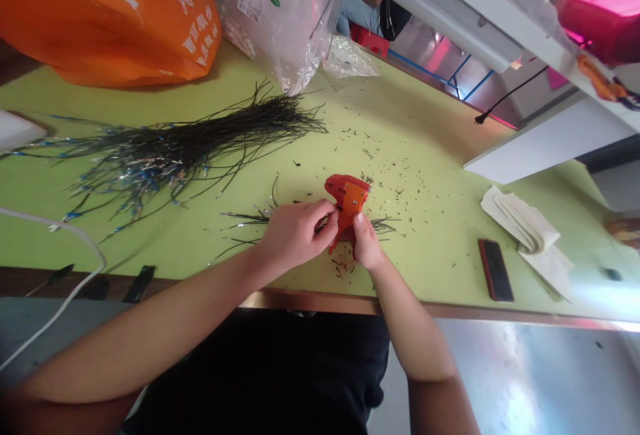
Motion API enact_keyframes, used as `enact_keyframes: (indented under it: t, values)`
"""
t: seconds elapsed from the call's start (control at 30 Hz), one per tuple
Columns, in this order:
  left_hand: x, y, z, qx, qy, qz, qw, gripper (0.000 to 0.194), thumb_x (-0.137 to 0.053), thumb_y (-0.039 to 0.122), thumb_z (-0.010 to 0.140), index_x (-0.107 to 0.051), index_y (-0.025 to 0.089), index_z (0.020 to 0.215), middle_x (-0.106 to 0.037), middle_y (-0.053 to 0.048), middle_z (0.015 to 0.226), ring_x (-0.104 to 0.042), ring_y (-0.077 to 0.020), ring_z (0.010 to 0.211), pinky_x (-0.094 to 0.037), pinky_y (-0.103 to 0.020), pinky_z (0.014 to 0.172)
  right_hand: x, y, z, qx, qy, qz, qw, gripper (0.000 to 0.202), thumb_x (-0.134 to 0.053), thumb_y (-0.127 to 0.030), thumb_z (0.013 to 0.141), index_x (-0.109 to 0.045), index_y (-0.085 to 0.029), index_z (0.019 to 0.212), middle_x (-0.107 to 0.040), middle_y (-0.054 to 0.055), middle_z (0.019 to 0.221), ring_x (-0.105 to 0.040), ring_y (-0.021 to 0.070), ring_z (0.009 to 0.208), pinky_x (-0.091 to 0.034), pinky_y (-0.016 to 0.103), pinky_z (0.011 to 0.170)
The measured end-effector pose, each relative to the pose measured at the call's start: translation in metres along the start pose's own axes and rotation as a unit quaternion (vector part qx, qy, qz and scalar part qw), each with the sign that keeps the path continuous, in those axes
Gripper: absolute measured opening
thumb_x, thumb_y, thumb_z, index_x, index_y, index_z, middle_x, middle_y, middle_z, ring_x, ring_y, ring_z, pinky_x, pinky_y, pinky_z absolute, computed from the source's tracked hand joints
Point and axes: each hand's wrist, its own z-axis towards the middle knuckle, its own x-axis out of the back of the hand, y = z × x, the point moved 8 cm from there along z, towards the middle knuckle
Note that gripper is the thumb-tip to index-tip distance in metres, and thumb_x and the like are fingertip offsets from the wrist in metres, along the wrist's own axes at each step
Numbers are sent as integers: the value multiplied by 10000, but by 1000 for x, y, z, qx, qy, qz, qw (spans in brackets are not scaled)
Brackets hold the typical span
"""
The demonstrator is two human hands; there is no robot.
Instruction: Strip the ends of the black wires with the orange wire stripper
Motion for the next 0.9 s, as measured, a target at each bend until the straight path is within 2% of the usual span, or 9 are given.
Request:
enact_keyframes:
  t: [0.2,0.43,0.63,0.73,0.9]
  values:
    - [-3,-3,1,15,-17,-31,999,198,-486,249,968,-582,201,802,-603,26,563,-503,-113,468,-254,-261,497,1,2,3,1,1,64,998,794,-431,-939,818,-695,-262,1139,-785,140,1062,-725,378,1188,-668,574,915]
    - [-2,-5,3,33,-37,-62,997,195,-474,252,955,-551,205,783,-560,36,544,-460,-104,448,-267,-248,488,-7,-7,2,22,-52,81,995,779,-406,-911,860,-711,-264,1168,-782,146,1121,-711,362,1234,-656,567,952]
    - [-3,-6,2,55,-58,-89,993,201,-454,263,971,-529,209,793,-526,51,521,-432,-95,422,-264,-234,481,-14,-12,2,19,-91,63,994,949,-300,-979,813,-678,-256,1298,-768,162,1172,-712,353,1222,-656,545,930]
    - [-3,-6,3,50,-47,-84,994,191,-455,260,969,-529,209,800,-520,54,518,-432,-92,418,-257,-230,477,-13,-11,3,18,-89,62,994,959,-303,-978,813,-666,-250,1319,-766,162,1183,-714,351,1219,-658,539,924]
    - [-2,-4,2,24,-24,-49,998,175,-467,247,951,-532,209,793,-527,47,523,-456,-104,431,-246,-236,472,-8,-8,4,29,-59,66,996,805,-373,-923,856,-700,-266,1188,-771,148,1148,-699,354,1246,-653,560,950]
